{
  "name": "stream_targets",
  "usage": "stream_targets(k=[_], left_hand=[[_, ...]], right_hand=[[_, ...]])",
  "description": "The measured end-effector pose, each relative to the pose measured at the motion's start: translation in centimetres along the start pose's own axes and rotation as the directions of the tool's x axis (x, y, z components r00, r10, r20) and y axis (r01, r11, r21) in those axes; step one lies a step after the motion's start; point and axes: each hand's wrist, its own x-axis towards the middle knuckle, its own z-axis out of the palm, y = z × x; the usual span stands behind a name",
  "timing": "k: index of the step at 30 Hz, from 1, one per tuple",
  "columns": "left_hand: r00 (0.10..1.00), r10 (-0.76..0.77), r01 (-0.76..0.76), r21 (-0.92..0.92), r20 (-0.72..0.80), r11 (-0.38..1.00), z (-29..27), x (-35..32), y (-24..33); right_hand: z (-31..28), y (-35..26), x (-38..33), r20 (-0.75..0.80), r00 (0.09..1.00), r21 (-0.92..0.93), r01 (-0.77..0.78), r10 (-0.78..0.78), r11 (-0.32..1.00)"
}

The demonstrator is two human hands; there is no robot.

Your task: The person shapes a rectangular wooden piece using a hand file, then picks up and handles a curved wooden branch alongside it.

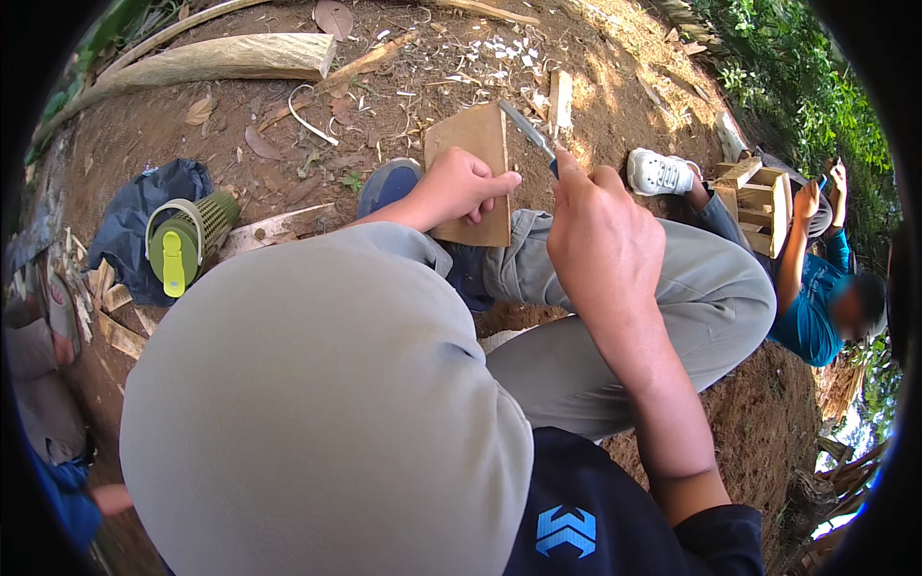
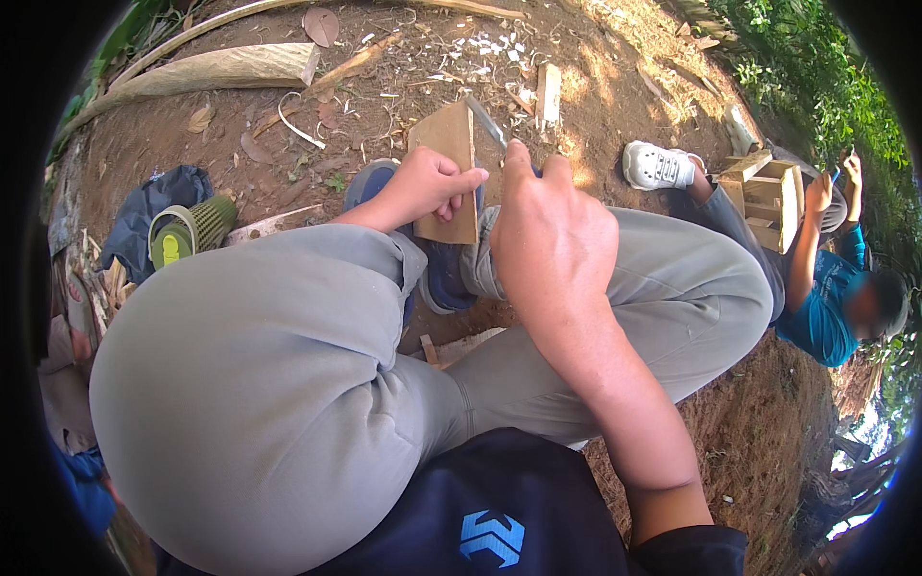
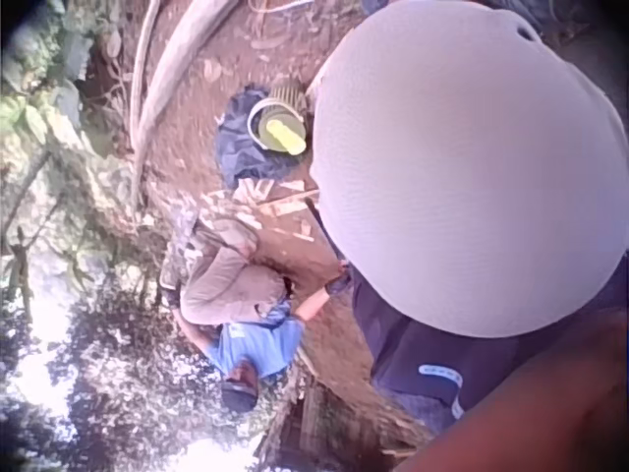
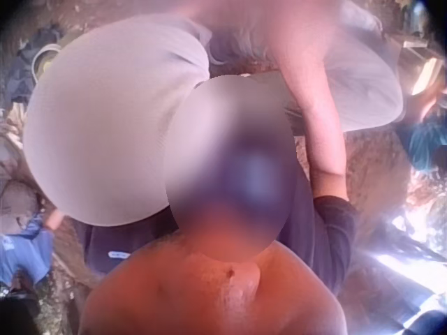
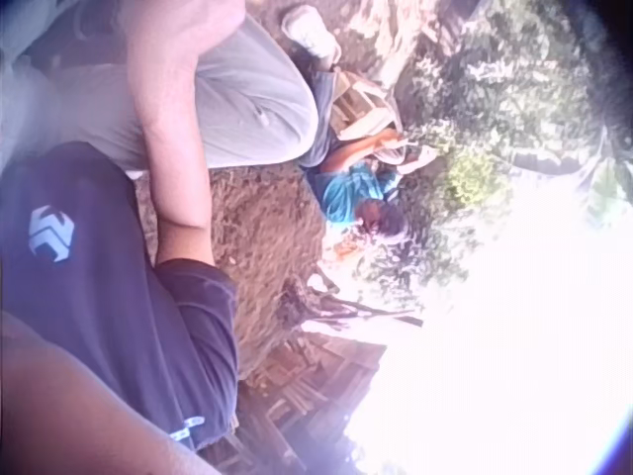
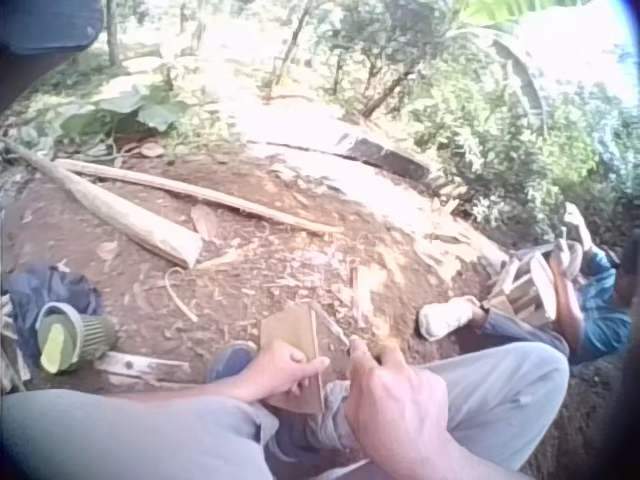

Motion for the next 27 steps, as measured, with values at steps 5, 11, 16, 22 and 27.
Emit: stream_targets(k=[5, 11, 16, 22, 27], left_hand=[[1.0, 0.001, -0.002, 0.006, 0.018, 1.0, 0.3, -0.3, 0.0], [1.0, 0.023, -0.023, 0.011, 0.018, 1.0, -0.4, -0.8, -0.8], [0.999, 0.018, -0.019, 0.023, 0.031, 1.0, -0.5, -0.7, -0.8], [0.999, 0.026, -0.026, -0.012, 0.028, 1.0, -0.4, -0.8, -0.7], [0.999, 0.032, -0.032, -0.008, 0.03, 0.999, -0.5, -0.7, -0.9]], right_hand=[[2.1, 4.5, 2.7, 0.033, 0.996, -0.09, 0.084, -0.081, 0.992], [-3.6, 3.7, 2.6, 0.042, 0.998, 0.289, -0.05, 0.04, 0.956], [-5.3, 5.6, 3.0, 0.155, 0.988, 0.369, -0.04, -0.019, 0.929], [-5.1, 6.7, 4.3, 0.198, 0.976, 0.346, 0.017, -0.091, 0.938], [-4.7, 6.7, 5.1, 0.219, 0.966, 0.377, 0.046, -0.137, 0.925]])
